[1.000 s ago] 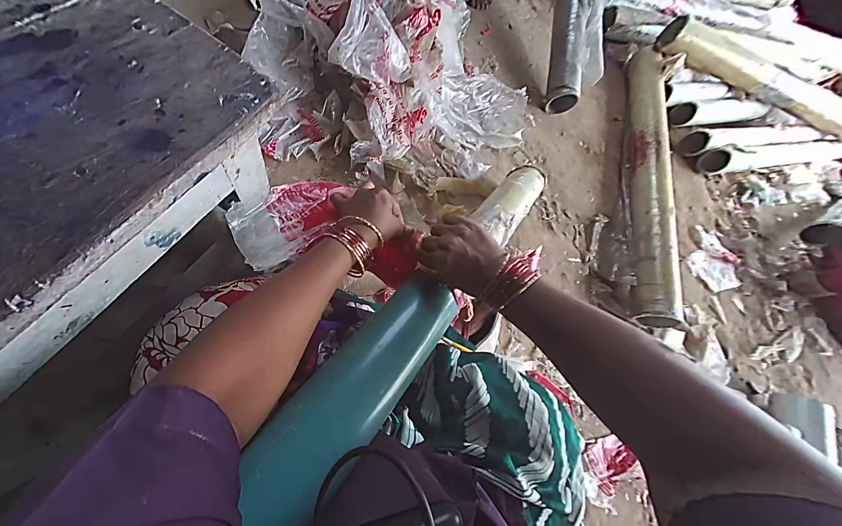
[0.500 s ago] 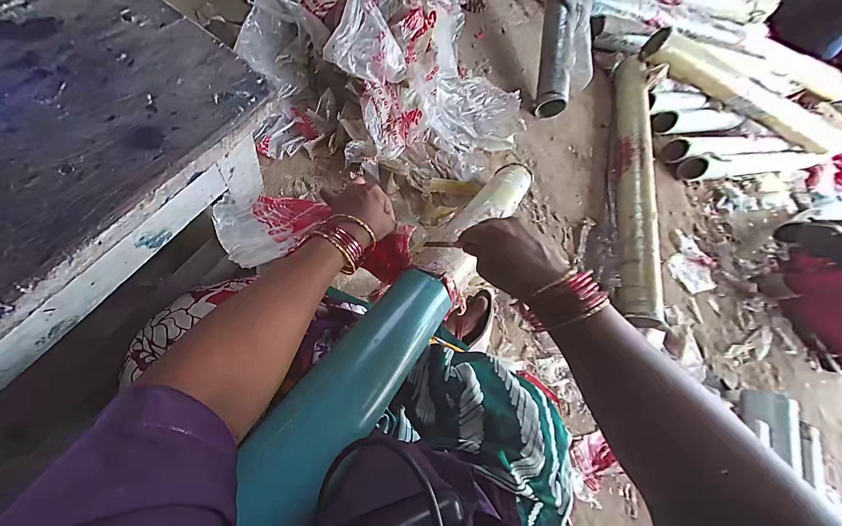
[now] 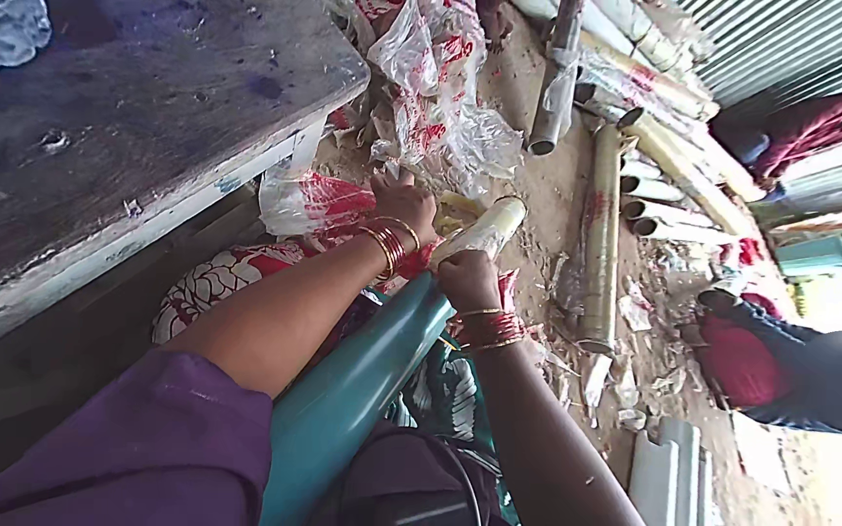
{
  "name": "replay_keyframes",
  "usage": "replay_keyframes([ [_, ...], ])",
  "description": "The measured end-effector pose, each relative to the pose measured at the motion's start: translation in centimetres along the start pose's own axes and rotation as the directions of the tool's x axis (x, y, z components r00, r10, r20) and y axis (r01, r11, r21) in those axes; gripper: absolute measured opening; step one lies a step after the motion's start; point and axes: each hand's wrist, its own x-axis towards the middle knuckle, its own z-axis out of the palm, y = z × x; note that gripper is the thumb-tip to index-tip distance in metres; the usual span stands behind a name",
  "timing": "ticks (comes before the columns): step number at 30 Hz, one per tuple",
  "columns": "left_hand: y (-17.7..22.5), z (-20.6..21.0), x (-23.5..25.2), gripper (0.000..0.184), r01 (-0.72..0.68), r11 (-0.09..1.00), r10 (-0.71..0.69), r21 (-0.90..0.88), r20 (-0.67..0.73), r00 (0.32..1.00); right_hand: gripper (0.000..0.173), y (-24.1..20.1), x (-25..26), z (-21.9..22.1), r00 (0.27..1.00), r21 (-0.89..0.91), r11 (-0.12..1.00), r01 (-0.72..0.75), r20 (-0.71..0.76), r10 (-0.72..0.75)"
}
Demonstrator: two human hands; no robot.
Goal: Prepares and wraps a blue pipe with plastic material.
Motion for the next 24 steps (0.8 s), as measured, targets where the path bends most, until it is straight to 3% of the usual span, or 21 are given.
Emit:
replay_keyframes([
  [13,0.2,0.1,0.2,0.029,-0.013,0.998,0.011,-0.064,-0.042,0.999,0.026,-2.3,1.5,0.8,0.997,-0.078,0.997,-0.01,0.069,0.015],
  [17,0.4,0.3,0.9,0.024,0.034,0.996,-0.038,-0.077,-0.044,0.998,0.034,-3.5,4.0,0.7,0.988,-0.216,0.976,-0.033,0.138,0.064],
  [20,-0.7,0.6,2.4,0.036,0.125,0.989,-0.126,-0.08,-0.006,0.992,0.031,-3.8,3.6,0.8,0.99,-0.177,0.984,-0.029,0.134,0.053],
  [24,-1.1,1.3,2.9,0.04,0.174,0.98,-0.172,-0.102,0.021,0.985,0.032,-5.7,3.2,0.5,0.973,-0.311,0.95,-0.037,0.207,0.106],
])
